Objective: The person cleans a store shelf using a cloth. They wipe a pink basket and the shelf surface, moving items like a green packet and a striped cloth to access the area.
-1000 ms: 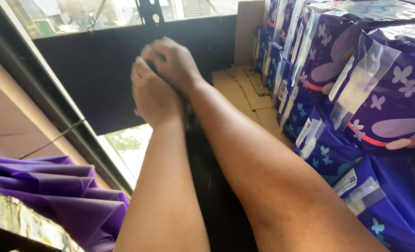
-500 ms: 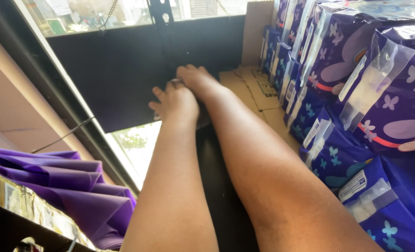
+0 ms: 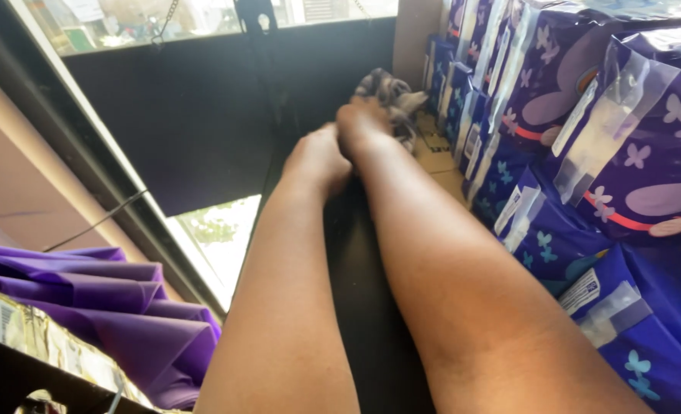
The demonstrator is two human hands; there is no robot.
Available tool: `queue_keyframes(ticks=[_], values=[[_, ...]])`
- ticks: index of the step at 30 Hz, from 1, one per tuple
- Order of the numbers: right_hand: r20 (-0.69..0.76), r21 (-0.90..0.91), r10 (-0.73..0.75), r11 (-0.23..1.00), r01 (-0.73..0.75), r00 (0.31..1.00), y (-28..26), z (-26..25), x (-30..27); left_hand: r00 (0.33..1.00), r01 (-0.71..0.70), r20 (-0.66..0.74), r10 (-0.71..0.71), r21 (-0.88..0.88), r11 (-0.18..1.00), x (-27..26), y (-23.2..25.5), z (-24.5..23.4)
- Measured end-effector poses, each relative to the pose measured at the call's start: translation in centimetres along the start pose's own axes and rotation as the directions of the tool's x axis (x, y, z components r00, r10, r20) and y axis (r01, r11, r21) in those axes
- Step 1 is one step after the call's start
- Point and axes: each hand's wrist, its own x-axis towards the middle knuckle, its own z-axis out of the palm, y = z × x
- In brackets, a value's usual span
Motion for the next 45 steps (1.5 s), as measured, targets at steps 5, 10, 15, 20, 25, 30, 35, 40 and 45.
queue_keyframes(ticks=[5, 10, 15, 20, 25, 30, 35, 40, 45], values=[[0.050, 0.216, 0.369, 0.903, -0.370, 0.928, 2.3, -4.4, -4.1, 0.937, -0.329, -0.121, 0.327, 0.009, 0.944, 3.1, -1.9, 3.5], [-0.059, 0.143, 0.415, 0.904, -0.404, 0.908, 1.2, -5.6, -3.9, 0.935, -0.120, -0.325, 0.145, 0.096, 0.988, 1.1, -0.2, 0.9], [0.105, 0.002, 0.445, 0.894, -0.448, 0.889, -0.8, -9.3, -6.0, 0.949, 0.072, -0.313, -0.032, 0.115, 0.991, 0.3, 0.4, -0.5], [0.202, -0.161, 0.317, 0.944, -0.288, 0.927, -2.5, -10.3, -5.7, 0.932, 0.266, -0.290, -0.217, 0.142, 0.954, -1.4, 1.1, -1.9], [-0.117, 0.284, -0.209, 0.930, 0.235, 0.971, -3.9, -5.9, -3.3, 0.751, 0.267, -0.491, -0.442, -0.387, 0.883, 2.4, -2.0, -1.1], [-0.220, 0.556, -0.465, 0.662, 0.502, 0.857, -5.8, -1.9, -0.4, 0.699, 0.202, -0.478, -0.532, -0.583, 0.787, 1.2, -1.7, -1.9], [-0.382, 0.432, -0.377, 0.734, 0.523, 0.844, -5.4, 1.7, 4.3, 0.801, 0.392, -0.307, -0.514, -0.380, 0.838, 2.0, -1.7, -2.1], [0.072, 0.971, -0.172, -0.211, -0.108, 0.983, -6.0, -0.5, 2.3, 0.877, 0.201, -0.355, -0.323, -0.339, 0.919, 2.8, -2.0, -1.5], [-0.087, 0.994, 0.005, 0.069, 0.086, 0.996, -7.3, -6.2, 0.8, 0.845, 0.056, -0.471, -0.252, -0.391, 0.919, 2.0, -1.0, -2.8]])
